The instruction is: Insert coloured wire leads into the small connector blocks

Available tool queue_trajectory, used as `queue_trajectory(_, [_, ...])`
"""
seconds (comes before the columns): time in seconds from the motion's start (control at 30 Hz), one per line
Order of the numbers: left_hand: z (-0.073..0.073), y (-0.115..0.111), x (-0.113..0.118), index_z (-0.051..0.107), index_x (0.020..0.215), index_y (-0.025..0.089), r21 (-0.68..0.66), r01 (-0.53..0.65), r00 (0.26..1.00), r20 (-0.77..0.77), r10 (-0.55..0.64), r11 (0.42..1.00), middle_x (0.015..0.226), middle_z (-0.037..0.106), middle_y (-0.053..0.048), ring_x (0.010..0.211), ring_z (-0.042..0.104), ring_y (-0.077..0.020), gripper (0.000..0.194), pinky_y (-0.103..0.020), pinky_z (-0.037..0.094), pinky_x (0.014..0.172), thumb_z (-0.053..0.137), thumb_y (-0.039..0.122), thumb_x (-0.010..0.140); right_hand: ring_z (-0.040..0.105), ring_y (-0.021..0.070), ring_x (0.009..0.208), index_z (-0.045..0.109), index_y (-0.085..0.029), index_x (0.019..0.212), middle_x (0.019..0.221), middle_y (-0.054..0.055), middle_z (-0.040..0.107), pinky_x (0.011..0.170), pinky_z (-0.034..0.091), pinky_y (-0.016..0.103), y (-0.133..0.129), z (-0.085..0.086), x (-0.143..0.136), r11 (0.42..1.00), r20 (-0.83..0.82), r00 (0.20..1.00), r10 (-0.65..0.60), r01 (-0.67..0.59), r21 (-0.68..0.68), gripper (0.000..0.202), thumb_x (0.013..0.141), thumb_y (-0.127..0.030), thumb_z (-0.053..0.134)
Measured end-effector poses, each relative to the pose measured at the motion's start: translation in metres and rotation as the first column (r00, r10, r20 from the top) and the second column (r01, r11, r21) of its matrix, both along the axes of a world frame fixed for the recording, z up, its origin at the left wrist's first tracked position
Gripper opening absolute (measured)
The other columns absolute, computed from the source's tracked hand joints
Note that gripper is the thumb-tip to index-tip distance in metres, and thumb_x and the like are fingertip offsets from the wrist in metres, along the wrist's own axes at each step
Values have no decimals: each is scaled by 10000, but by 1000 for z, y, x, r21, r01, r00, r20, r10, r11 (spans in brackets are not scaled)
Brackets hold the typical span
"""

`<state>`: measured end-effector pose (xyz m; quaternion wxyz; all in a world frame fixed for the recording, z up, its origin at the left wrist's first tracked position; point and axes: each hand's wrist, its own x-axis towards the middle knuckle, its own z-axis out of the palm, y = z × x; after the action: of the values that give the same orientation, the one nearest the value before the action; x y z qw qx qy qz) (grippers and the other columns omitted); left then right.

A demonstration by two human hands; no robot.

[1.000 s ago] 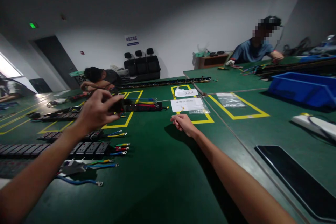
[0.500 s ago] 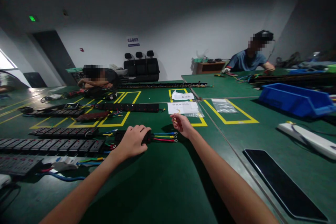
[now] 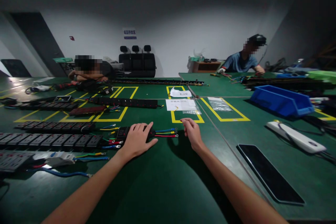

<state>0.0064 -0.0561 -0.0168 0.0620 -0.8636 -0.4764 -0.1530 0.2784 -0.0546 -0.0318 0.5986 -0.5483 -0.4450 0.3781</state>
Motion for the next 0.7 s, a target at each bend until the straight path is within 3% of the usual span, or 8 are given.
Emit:
queue_trajectory(0.2, [-4,-1,1,483,1511,245,25,-3,1000,-10,3,1000,1278,625,-161,1196,550,-351,661,-515,370,1027,374,656,1005,520,172,671,663,-214,927,828,45,620,535,436,269,-2,-10,-4,997,159,985,-66,59,50,348,826,-542,603])
queue_trajectory(0.37, [-2,-4,2,503,1501,203,10,-9,1000,-12,9,1000,1274,625,-176,1187,540,-358,656,-521,375,1021,449,619,996,607,214,795,656,-220,927,1017,89,688,632,496,300,-4,-12,2,998,157,986,-62,63,3,372,809,-568,603])
queue_trajectory(0.5, [0,-11,5,519,1486,214,32,-12,1000,28,11,999,1245,626,-139,1179,534,-328,623,-492,363,1051,530,577,979,650,253,881,687,-207,981,1025,92,720,736,521,354,-5,-14,2,999,219,975,-35,36,-2,414,803,-570,595])
queue_trajectory(0.6, [2,-11,2,539,1470,225,48,-4,1000,29,3,999,1220,626,-126,1160,540,-314,607,-463,371,1035,566,571,971,661,270,976,696,-197,1066,1072,97,733,854,525,399,-8,-17,-1,999,368,930,26,-34,15,431,838,-546,584])
queue_trajectory(0.7, [4,-3,-6,559,1458,276,39,40,999,4,-40,998,1196,632,-113,1126,555,-306,662,-429,398,970,564,684,936,661,278,1064,674,-205,1173,1186,110,713,929,523,429,-16,-16,-5,993,524,849,67,-106,45,446,907,-538,541])
